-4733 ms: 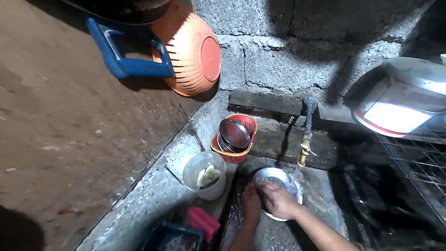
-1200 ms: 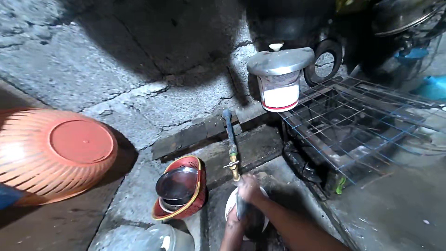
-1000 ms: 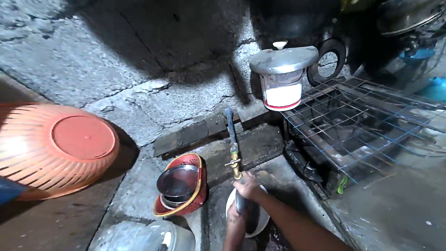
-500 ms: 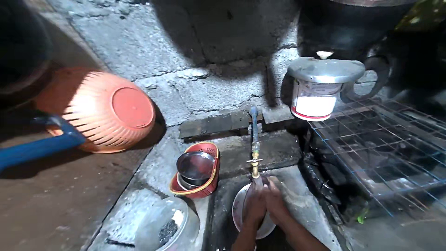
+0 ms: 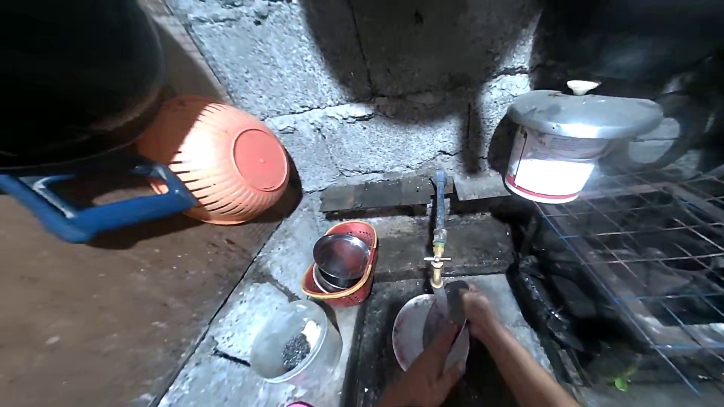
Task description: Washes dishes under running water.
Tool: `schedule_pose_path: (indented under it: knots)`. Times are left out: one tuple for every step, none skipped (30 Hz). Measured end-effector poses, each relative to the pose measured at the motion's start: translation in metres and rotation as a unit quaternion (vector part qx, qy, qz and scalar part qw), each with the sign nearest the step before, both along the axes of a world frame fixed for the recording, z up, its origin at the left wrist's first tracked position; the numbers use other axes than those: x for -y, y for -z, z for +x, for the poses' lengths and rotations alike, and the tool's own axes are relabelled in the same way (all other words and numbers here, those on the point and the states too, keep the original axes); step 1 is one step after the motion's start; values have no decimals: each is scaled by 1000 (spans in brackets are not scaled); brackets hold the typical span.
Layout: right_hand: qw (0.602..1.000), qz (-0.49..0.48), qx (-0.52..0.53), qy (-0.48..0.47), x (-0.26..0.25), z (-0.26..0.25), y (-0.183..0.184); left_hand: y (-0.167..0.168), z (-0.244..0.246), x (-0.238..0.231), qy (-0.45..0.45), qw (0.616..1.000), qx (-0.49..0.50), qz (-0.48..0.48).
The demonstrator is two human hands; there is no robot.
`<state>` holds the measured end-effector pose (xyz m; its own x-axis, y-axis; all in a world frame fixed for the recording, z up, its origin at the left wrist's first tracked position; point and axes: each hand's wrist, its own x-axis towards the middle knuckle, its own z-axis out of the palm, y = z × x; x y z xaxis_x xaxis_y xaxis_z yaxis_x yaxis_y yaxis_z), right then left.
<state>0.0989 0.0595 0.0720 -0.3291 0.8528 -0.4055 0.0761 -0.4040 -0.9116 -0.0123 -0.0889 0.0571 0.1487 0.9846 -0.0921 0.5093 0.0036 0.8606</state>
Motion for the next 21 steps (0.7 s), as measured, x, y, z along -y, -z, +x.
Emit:
schedule_pose_path:
  knots:
    - [999, -39, 10, -6, -2, 0, -1, 0, -3, 10, 3, 998, -69, 0]
    - [996, -83, 23, -19, -2, -3, -3, -4, -7, 15, -22, 992, -126, 3]
    - [992, -120, 33, -26, -3, -9, -7, -9, -12, 17, -61, 985, -159, 19]
    - [989, -142, 40, -33, -3, -15, -11, -14, -17, 18, -104, 979, -172, 44]
    - [986, -147, 50, -54, -3, -20, -16, -19, -24, 21, -140, 973, -172, 59]
    - [985, -137, 64, -84, -1, -24, -22, -26, -31, 25, -168, 969, -164, 78]
    - [984, -117, 88, -107, 0, -28, -28, -34, -39, 28, -189, 966, -156, 88]
    - [980, -96, 113, -129, 1, -33, -30, -41, -48, 31, -206, 963, -146, 90]
    - [975, -88, 133, -156, 0, -38, -30, -47, -59, 33, -222, 960, -139, 97]
    - [971, -87, 144, -169, 0, -42, -28, -52, -69, 35, -243, 957, -127, 95]
    - [971, -88, 143, -172, 0, -46, -26, -58, -78, 36, -266, 955, -101, 89]
    - [972, -86, 136, -171, 2, -49, -25, -65, -86, 39, -288, 951, -68, 88]
    - [975, -76, 123, -171, 4, -50, -23, -75, -95, 41, -300, 948, -41, 94]
    - [977, -67, 103, -176, 6, -50, -17, -87, -104, 43, -305, 946, -33, 105]
    - [977, -53, 88, -187, 7, -49, -10, -101, -115, 43, -299, 944, -60, 125]
    - [975, -38, 87, -203, 8, -46, -4, -115, -128, 41, -281, 940, -116, 155]
    - [970, -22, 98, -223, 10, -41, 3, -128, -142, 38, -253, 929, -194, 189]
    - [965, -7, 111, -239, 13, -34, 10, -138, -159, 34, -221, 908, -280, 221]
    - [961, 2, 125, -247, 16, -28, 18, -147, -175, 27, -191, 883, -354, 241]
    - [958, 11, 136, -252, 18, -22, 23, -152, -191, 18, -169, 864, -408, 240]
    - [955, 18, 147, -258, 19, -17, 28, -154, -206, 9, -153, 852, -449, 223]
